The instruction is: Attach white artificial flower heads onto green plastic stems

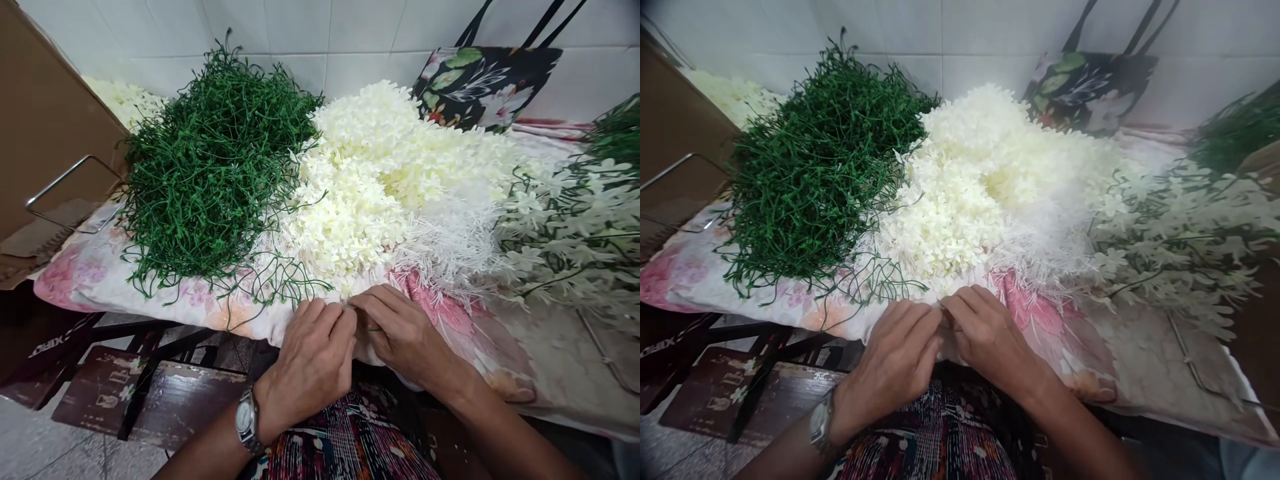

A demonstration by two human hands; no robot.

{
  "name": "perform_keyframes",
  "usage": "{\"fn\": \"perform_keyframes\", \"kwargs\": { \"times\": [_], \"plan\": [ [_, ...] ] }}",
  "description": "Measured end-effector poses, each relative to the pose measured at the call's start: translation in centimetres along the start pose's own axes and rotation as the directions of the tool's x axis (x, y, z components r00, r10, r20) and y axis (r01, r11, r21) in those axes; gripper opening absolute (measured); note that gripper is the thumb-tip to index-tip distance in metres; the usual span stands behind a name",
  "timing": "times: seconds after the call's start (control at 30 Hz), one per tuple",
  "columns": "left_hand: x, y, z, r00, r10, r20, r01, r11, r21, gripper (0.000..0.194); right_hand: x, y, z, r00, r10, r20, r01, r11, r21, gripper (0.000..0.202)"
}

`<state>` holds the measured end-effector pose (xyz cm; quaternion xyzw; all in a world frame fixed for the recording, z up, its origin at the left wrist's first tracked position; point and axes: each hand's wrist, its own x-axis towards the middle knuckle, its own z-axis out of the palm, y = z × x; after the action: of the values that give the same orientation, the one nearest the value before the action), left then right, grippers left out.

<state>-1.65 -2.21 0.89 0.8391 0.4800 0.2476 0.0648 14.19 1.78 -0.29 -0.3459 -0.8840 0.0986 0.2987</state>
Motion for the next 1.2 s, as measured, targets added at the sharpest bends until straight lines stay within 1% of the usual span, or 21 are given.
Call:
{"fn": "perform_keyframes", "kwargs": {
  "times": [0.03,0.07,0.1,0.17,0.23,0.3,0.37,0.47,0.5,0.57,0.63,0.67,0.73,0.77,0.83,0.87,0.93,1.0,1.07,1.13,1.2],
  "plan": [
    [0.0,0.1,0.3,1.0,0.011,0.013,-0.012,1.0,0.025,0.017,-0.1,0.0,-0.1,1.0,0.012,0.0,-0.012,1.0,0.024,0.021],
    [0.0,0.0,0.5,1.0,0.015,0.001,-0.015,0.999,0.028,0.021,-0.3,-0.1,-0.3,1.0,0.021,-0.001,-0.021,0.999,0.046,0.021],
    [-0.1,-0.1,0.6,0.999,0.011,-0.033,-0.011,1.0,0.005,0.024,-0.5,-0.1,-0.6,1.0,0.028,-0.002,-0.028,0.997,0.067,0.02],
    [-0.2,-0.3,0.5,0.99,-0.049,-0.131,0.037,0.995,-0.098,0.024,-0.9,-0.1,-1.4,0.998,0.055,-0.014,-0.053,0.993,0.101,0.021],
    [-0.3,-0.4,0.2,0.965,-0.141,-0.222,0.089,0.969,-0.23,0.022,-1.4,-0.1,-2.0,0.993,0.107,-0.049,-0.101,0.988,0.118,0.025],
    [-0.5,-0.4,-0.1,0.94,-0.207,-0.27,0.109,0.935,-0.338,0.021,-1.6,-0.2,-2.3,0.983,0.155,-0.101,-0.14,0.981,0.135,0.024],
    [-0.7,-0.3,-0.1,0.93,-0.24,-0.278,0.117,0.911,-0.396,0.02,-1.6,-0.3,-2.2,0.979,0.163,-0.121,-0.139,0.973,0.182,0.017],
    [-0.9,-0.1,-0.1,0.927,-0.287,-0.24,0.158,0.883,-0.442,0.019,-1.4,-0.6,-1.9,0.977,0.166,-0.13,-0.13,0.961,0.245,0.01],
    [-1.0,0.0,-0.3,0.929,-0.311,-0.203,0.192,0.87,-0.454,0.019,-1.3,-0.8,-1.9,0.976,0.169,-0.134,-0.132,0.959,0.25,0.01],
    [-1.0,0.2,-0.8,0.934,-0.346,-0.092,0.266,0.843,-0.468,0.021,-1.2,-1.1,-2.1,0.982,0.151,-0.116,-0.119,0.962,0.245,0.011],
    [-0.8,0.4,-1.3,0.943,-0.332,0.032,0.305,0.82,-0.484,0.024,-1.1,-1.7,-2.3,0.994,0.088,-0.07,-0.07,0.973,0.221,0.012],
    [-0.6,0.5,-1.5,0.948,-0.309,0.08,0.307,0.81,-0.5,0.026,-1.1,-2.1,-2.3,0.998,0.048,-0.047,-0.038,0.979,0.199,0.013],
    [-0.3,0.8,-1.7,0.952,-0.268,0.149,0.305,0.782,-0.543,0.028,-0.9,-2.9,-2.1,0.999,-0.021,-0.024,0.024,0.99,0.139,0.016],
    [-0.2,0.9,-1.6,0.95,-0.263,0.17,0.312,0.764,-0.564,0.029,-0.9,-3.2,-2.0,0.999,-0.046,-0.023,0.048,0.992,0.112,0.018],
    [-0.1,0.9,-1.4,0.94,-0.288,0.182,0.338,0.725,-0.6,0.027,-0.9,-3.4,-1.9,0.997,-0.07,-0.022,0.072,0.992,0.1,0.018],
    [-0.1,0.8,-1.3,0.934,-0.311,0.174,0.35,0.708,-0.613,0.025,-1.0,-3.3,-1.9,0.997,-0.067,-0.025,0.069,0.992,0.107,0.017],
    [0.0,0.4,-1.2,0.922,-0.37,0.117,0.357,0.693,-0.626,0.021,-1.4,-2.4,-2.5,0.998,-0.025,-0.053,0.03,0.996,0.088,0.014],
    [0.3,-0.1,-1.1,0.911,-0.412,0.025,0.343,0.722,-0.601,0.018,-2.0,-1.0,-3.5,0.991,0.05,-0.126,-0.053,0.998,-0.024,0.012],
    [0.8,-0.6,-1.0,0.913,-0.404,-0.051,0.319,0.788,-0.527,0.016,-2.5,0.5,-4.3,0.973,0.153,-0.173,-0.184,0.966,-0.181,0.012],
    [1.4,-0.9,-0.6,0.934,-0.347,-0.08,0.284,0.862,-0.42,0.016,-2.8,1.6,-4.6,0.96,0.234,-0.153,-0.269,0.921,-0.283,0.015],
    [2.0,-0.9,-0.1,0.953,-0.284,-0.109,0.243,0.926,-0.288,0.018,-2.8,2.1,-4.2,0.953,0.284,-0.102,-0.301,0.869,-0.393,0.019]
  ]
}}
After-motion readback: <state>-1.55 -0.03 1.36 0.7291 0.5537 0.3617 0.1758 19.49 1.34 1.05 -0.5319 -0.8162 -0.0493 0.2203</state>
